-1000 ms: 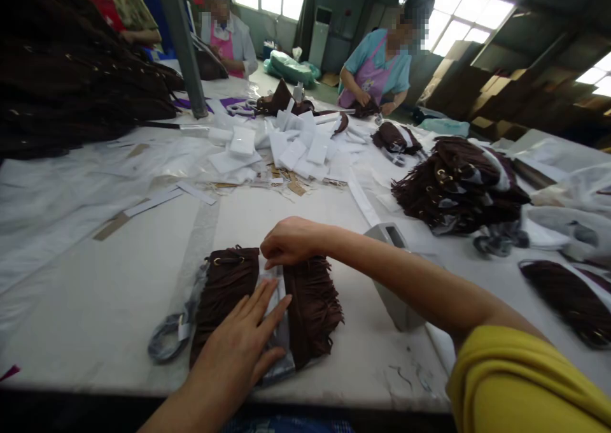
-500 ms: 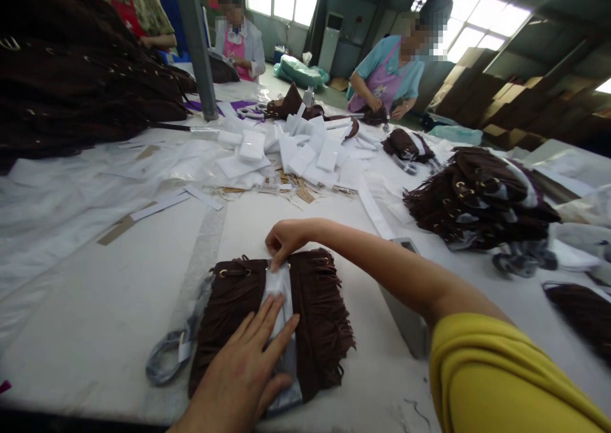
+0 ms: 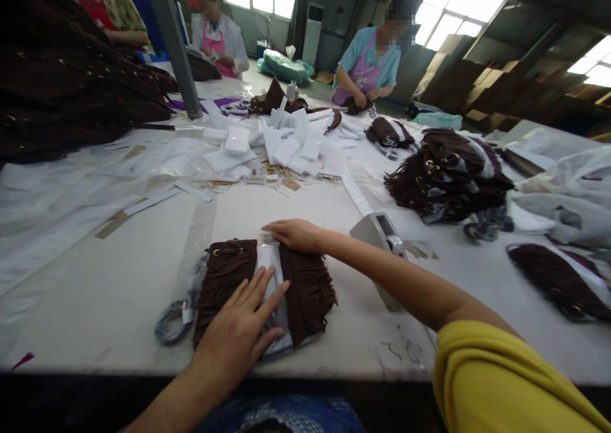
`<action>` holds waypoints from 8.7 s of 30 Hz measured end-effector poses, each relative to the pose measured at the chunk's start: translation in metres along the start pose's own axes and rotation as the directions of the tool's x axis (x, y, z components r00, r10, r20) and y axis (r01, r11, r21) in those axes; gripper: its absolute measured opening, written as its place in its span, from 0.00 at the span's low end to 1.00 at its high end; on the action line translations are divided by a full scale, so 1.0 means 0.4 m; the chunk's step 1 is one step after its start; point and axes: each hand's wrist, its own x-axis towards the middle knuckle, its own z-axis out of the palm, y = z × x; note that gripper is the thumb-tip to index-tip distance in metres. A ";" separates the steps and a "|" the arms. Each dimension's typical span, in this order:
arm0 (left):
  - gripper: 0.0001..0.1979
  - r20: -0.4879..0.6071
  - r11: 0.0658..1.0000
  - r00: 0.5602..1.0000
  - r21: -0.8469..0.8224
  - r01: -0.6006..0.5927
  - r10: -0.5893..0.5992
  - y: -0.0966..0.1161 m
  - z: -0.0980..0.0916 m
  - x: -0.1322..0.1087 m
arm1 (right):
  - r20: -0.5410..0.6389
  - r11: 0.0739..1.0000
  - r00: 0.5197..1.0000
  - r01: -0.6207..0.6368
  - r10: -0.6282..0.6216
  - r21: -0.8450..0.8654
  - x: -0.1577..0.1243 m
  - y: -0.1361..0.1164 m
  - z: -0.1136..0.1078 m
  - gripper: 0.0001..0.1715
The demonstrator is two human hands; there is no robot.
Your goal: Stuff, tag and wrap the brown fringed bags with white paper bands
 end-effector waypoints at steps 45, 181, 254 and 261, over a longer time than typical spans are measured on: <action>0.24 -0.088 0.971 0.973 0.134 -0.200 0.212 0.027 -0.021 -0.222 | -0.447 0.969 0.873 0.098 -0.193 -0.226 -0.438 -0.230 0.167 0.12; 0.19 0.478 0.938 0.807 0.187 0.291 -0.346 -0.208 -0.175 -0.095 | -0.390 0.989 0.920 -0.013 -0.047 -0.149 -0.310 -0.181 0.208 0.23; 0.10 -0.217 0.979 0.957 0.113 -0.172 0.194 -0.108 -0.105 -0.319 | -0.399 0.944 0.914 -0.189 0.070 -0.269 -0.568 -0.198 0.124 0.10; 0.17 0.357 0.487 0.909 -0.767 0.417 -0.215 0.056 -0.029 -0.295 | -0.378 0.980 0.925 -0.097 0.025 -0.172 -0.257 -0.187 0.020 0.17</action>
